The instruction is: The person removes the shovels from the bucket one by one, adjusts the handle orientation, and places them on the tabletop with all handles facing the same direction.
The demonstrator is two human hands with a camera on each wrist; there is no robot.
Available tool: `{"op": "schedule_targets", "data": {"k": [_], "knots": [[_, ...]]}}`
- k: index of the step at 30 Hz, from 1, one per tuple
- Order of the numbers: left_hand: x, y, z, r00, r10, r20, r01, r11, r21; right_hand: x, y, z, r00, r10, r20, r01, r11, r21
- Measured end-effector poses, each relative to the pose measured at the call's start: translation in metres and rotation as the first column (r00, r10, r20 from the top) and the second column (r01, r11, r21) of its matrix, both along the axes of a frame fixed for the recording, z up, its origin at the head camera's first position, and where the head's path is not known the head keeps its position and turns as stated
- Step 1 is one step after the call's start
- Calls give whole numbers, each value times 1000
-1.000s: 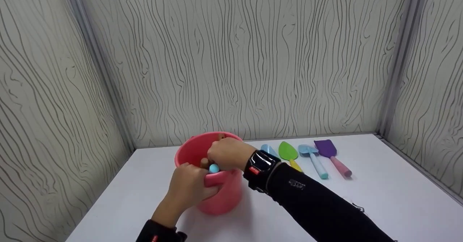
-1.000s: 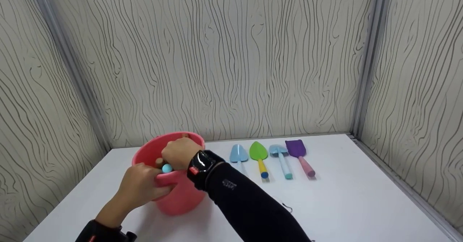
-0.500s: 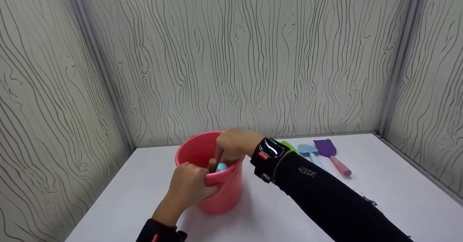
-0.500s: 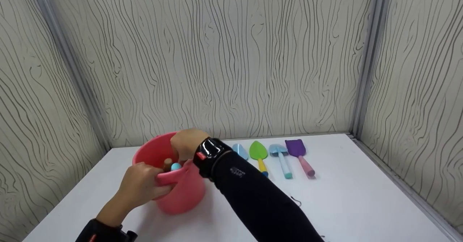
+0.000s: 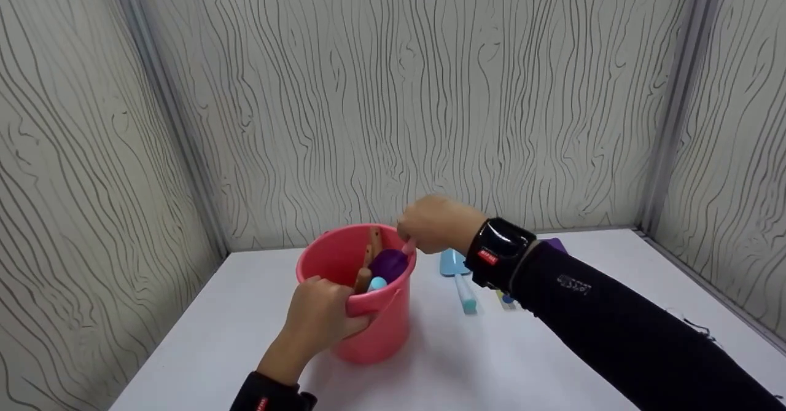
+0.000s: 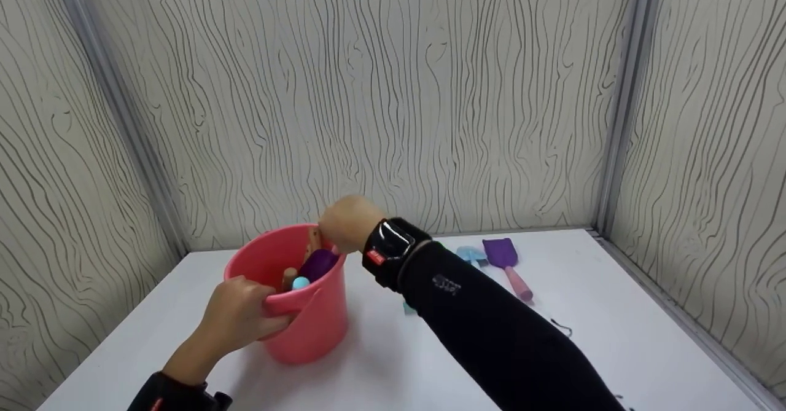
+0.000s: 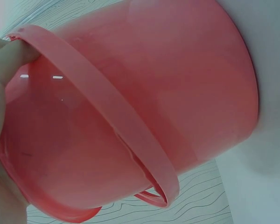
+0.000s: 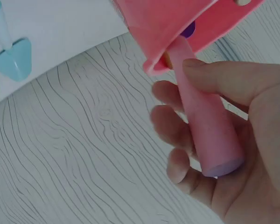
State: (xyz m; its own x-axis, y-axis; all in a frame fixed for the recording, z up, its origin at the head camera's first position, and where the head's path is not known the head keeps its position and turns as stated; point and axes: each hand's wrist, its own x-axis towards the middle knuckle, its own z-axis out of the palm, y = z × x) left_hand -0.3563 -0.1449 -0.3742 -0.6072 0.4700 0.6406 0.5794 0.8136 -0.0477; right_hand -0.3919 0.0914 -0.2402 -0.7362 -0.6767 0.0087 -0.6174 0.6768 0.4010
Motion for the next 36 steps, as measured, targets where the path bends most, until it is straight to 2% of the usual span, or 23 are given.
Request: {"op": "schedule_targets", "data": {"k": [3,5,7,11,16,19,22,27,31,36], "knots": [[0,2,0,1000,3,9,-3,1000,2,4,3,0,998,24,-62,-19,996,89],[0,3,-1,1000,3,20,-3,1000,7,5,8,-2,999,25,-36,-22,996,88],[0,4,0,1000,-1,20,0,1000,7,5,14,-3,999,36,16,-37,998,54],[-2,5,1,1000,-14,-5,14,1000,2,1,29,0,989,64,132,-53,995,-80],[-4,7,0,1000,-27,-2,27,1000,10,-9,55,5,986,93,140,-65,980,-190],[-4,8,1,999,-30,13,30,999,21,-15,74,7,991,64,116,-36,974,-223],[-4,8,0,1000,-26,10,26,999,21,-21,93,7,995,0,100,24,969,-247],[-3,6,-1,1000,-24,10,24,1000,20,-32,132,2,993,-79,84,102,942,-318],[-2,6,0,1000,-5,17,5,1000,18,-41,167,-7,979,-173,109,202,906,-372],[0,5,1,1000,4,14,-4,1000,19,-51,214,-27,950,-279,138,310,883,-352]]}}
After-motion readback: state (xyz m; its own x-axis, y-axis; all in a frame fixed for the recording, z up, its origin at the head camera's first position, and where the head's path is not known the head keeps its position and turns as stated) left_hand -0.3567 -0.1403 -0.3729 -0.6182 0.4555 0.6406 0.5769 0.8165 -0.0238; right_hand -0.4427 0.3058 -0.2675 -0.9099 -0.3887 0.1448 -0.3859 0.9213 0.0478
